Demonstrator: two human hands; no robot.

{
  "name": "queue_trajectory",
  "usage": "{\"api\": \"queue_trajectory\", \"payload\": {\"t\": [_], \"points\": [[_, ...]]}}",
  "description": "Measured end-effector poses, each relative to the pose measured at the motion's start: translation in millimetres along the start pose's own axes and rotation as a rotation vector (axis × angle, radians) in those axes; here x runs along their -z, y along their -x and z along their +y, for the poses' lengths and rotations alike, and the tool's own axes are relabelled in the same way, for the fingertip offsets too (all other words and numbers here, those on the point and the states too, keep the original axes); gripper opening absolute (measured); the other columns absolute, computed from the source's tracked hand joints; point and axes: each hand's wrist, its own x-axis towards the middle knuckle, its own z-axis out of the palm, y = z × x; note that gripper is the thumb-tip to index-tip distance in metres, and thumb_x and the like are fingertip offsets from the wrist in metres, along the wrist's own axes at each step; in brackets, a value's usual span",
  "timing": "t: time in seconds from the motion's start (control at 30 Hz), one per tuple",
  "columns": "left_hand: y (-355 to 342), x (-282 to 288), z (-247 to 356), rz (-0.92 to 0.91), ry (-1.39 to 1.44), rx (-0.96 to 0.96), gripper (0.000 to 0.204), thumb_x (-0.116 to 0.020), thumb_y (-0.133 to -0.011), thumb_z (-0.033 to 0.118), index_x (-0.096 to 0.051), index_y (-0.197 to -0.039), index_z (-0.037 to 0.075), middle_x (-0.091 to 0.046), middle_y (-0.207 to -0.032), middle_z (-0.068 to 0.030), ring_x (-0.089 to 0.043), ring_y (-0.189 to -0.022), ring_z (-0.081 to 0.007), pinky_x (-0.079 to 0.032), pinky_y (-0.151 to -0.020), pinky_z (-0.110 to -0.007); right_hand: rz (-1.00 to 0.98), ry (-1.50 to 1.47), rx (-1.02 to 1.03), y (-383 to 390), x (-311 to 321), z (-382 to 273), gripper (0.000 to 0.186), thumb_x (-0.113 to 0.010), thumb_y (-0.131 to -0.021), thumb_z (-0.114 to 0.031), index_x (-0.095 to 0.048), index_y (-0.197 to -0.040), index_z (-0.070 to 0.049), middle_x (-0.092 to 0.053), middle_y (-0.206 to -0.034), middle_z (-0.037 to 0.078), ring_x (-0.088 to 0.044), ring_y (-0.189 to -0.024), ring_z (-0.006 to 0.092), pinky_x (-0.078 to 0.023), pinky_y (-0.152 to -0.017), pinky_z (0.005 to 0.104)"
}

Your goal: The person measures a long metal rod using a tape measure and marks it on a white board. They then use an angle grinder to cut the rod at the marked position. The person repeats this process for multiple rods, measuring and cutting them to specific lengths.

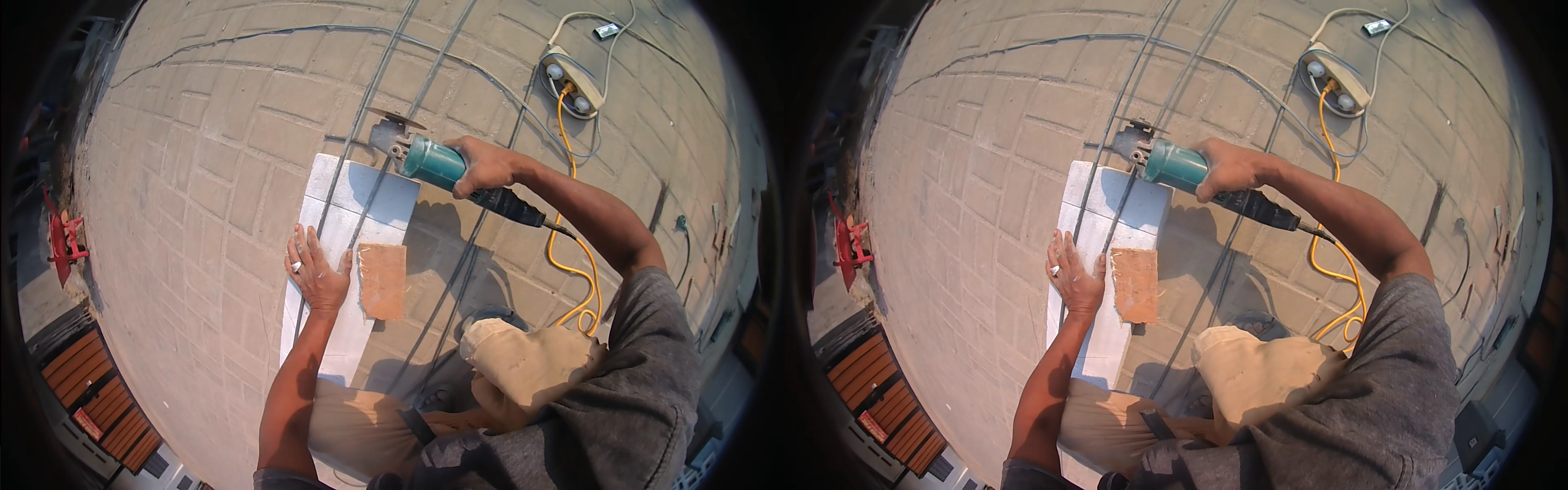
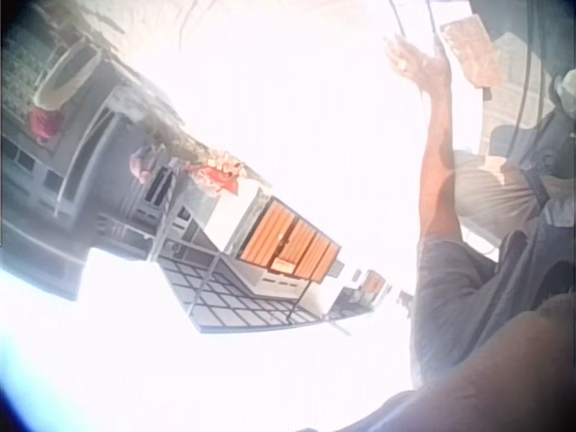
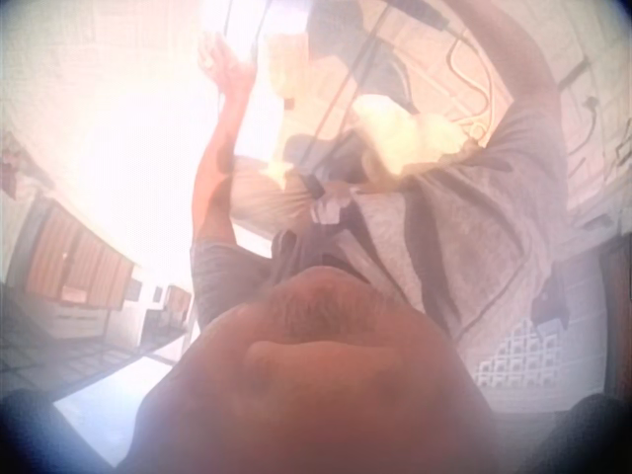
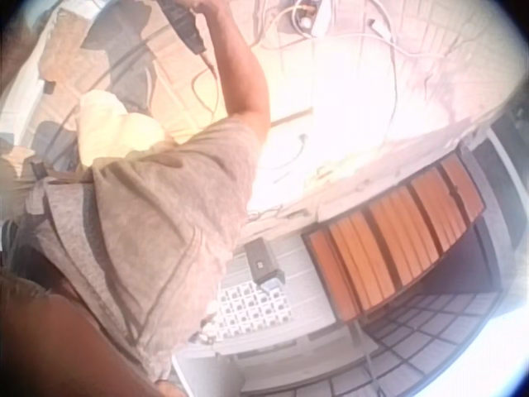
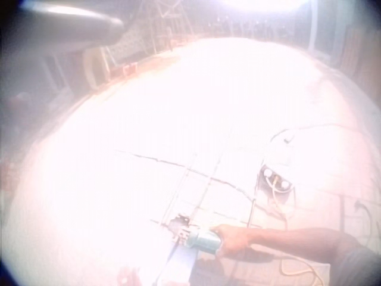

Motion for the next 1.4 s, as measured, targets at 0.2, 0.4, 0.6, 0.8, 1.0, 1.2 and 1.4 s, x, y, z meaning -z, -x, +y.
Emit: {"api": "queue_trajectory", "payload": {"t": [0.2,0.4,0.6,0.8,1.0,1.2,1.4], "points": [[0,-2,0,0.004,-0.007,-0.001,0.086,-0.056,-0.093,0.059,-0.034,-0.155,0.003,-0.026,-0.165,-0.0141,-0.029,-0.146,-0.0383,-0.02,-0.118,-0.056,-0.016,0.001,0.007,-2,1,2,0.062,-0.078,-0.058,-0.018,-0.063,-0.113,0.007,-0.067,-0.094,0.015,-0.065,-0.086,0.0254,-0.053,-0.078,0.036],[0,-2,0,0.001,-0.012,0.006,0.087,-0.056,-0.093,0.06,-0.034,-0.155,0.003,-0.026,-0.165,-0.014,-0.03,-0.146,-0.0384,-0.02,-0.118,-0.056,-0.048,0.021,-0.027,-5,1,3,0.074,-0.079,-0.056,-0.021,-0.06,-0.122,0.007,-0.066,-0.099,0.014,-0.064,-0.089,0.0252,-0.052,-0.081,0.0356],[0,-1,0,-0.003,-0.007,0.011,0.087,-0.057,-0.093,0.059,-0.033,-0.155,0.004,-0.026,-0.165,-0.0141,-0.029,-0.147,-0.0377,-0.019,-0.118,-0.056,-0.041,0.004,0.018,-4,1,-2,0.061,-0.078,-0.059,-0.019,-0.064,-0.112,0.006,-0.067,-0.094,0.014,-0.065,-0.086,0.0244,-0.052,-0.078,0.0351],[0,-2,-1,-0.003,0.009,0.009,0.086,-0.06,-0.092,0.057,-0.033,-0.155,0.004,-0.026,-0.165,-0.0143,-0.028,-0.148,-0.0376,-0.018,-0.118,-0.056,-0.014,0.011,-0.009,0,-1,1,0.059,-0.078,-0.06,-0.019,-0.063,-0.111,0.007,-0.066,-0.093,0.014,-0.064,-0.085,0.0239,-0.052,-0.077,0.035],[0,-1,0,0.014,0.003,0.007,0.089,-0.063,-0.089,0.057,-0.034,-0.155,0.004,-0.028,-0.164,-0.0144,-0.029,-0.147,-0.0369,-0.02,-0.118,-0.056,-0.034,-0.04,0.037,-5,-2,3,0.055,-0.078,-0.06,-0.016,-0.063,-0.108,0.006,-0.066,-0.091,0.012,-0.064,-0.082,0.0222,-0.052,-0.074,0.0337],[0,-3,-1,0.03,0.0,0.001,0.09,-0.065,-0.088,0.057,-0.035,-0.154,0.005,-0.03,-0.163,-0.0145,-0.029,-0.147,-0.0368,-0.021,-0.118,-0.056,-0.056,-0.046,-0.032,-4,-1,-4,0.072,-0.082,-0.056,-0.021,-0.061,-0.119,0.007,-0.066,-0.097,0.014,-0.065,-0.086,0.025,-0.054,-0.077,0.0354],[0,-2,-2,0.009,0.025,0.007,0.086,-0.059,-0.093,0.057,-0.034,-0.154,0.003,-0.026,-0.165,-0.0144,-0.027,-0.148,-0.0377,-0.018,-0.118,-0.056,-0.031,-0.037,-0.006,-1,-2,2,0.054,-0.079,-0.061,-0.016,-0.064,-0.108,0.006,-0.067,-0.091,0.013,-0.065,-0.081,0.0224,-0.053,-0.072,0.0339]]}}
